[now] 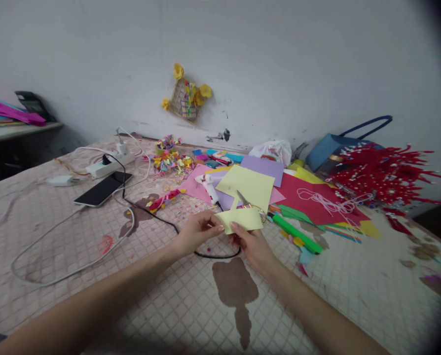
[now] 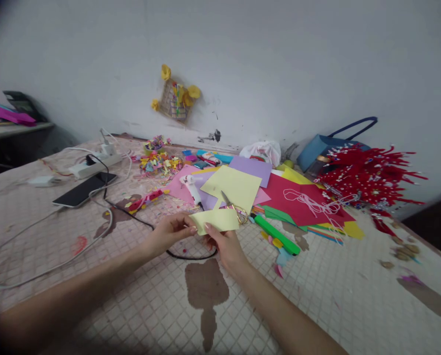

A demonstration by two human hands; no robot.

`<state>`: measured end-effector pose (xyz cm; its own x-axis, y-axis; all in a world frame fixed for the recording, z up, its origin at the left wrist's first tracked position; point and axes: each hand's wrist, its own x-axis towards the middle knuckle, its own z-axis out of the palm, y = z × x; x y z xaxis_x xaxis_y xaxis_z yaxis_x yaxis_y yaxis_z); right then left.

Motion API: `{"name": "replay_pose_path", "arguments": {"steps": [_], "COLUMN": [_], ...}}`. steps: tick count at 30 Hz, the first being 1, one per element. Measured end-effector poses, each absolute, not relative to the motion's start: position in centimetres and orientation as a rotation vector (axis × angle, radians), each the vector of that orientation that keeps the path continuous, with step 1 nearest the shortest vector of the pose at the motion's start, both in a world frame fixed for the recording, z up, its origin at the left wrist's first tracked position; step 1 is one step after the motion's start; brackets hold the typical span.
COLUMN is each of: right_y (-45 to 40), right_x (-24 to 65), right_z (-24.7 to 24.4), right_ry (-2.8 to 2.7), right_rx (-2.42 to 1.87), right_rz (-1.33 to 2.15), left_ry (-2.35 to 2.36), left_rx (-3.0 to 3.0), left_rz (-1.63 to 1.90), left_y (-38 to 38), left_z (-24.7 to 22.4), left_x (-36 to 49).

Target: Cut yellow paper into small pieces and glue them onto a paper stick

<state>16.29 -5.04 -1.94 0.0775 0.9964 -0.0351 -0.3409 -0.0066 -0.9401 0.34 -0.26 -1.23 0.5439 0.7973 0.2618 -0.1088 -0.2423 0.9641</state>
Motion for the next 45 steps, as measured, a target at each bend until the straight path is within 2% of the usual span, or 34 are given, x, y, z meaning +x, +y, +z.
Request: {"name": "replay_pose_path", "arguments": {"steps": [6, 13, 17, 22, 26, 30, 38, 45], "right_y": [-5.2, -5.8, -5.6, -4.9, -5.1, -5.8, -6.0, -5.6], "right_x": [16.4, 17.7, 17.4, 16.9, 16.6, 16.2, 16.0, 16.3], "right_z": [-2.5, -0.6, -0.6, -1.6, -2.0, -1.7, -2.1, -2.5], "right_ry": [-1.045, -1.499, -1.182, -0.792, -0.836, -1.023, -0.974, -0.876], "right_rx": [-1.022, -0.760, -0.725, -0.877, -1.094, -1.112, -1.105, -1.153], "right_rz": [1.350, 1.973, 1.746, 1.471, 1.239, 1.011, 1.212, 1.198], "left_ry": [0.600, 0.572, 0.495, 0.484, 0.496, 0.547, 0.559, 0.555], "left_rx": [1.294, 1.264, 1.337, 1.666, 1.649, 1.400, 1.222, 1.329], "left_rz": [0.963, 1.055, 1.018, 1.075, 1.107, 1.079, 0.991, 0.958], "left_y": [-0.3, 0.2, 0.0, -0.7, -0.7, -0.3, 0.1, -0.1], "left_z": [-0.6, -0.2, 0.0, 0.4, 0.4, 0.0, -0.8, -0.4], "left_x": [0.4, -0.3, -0.3, -0.2, -0.1, 0.1, 0.3, 0.2]}}
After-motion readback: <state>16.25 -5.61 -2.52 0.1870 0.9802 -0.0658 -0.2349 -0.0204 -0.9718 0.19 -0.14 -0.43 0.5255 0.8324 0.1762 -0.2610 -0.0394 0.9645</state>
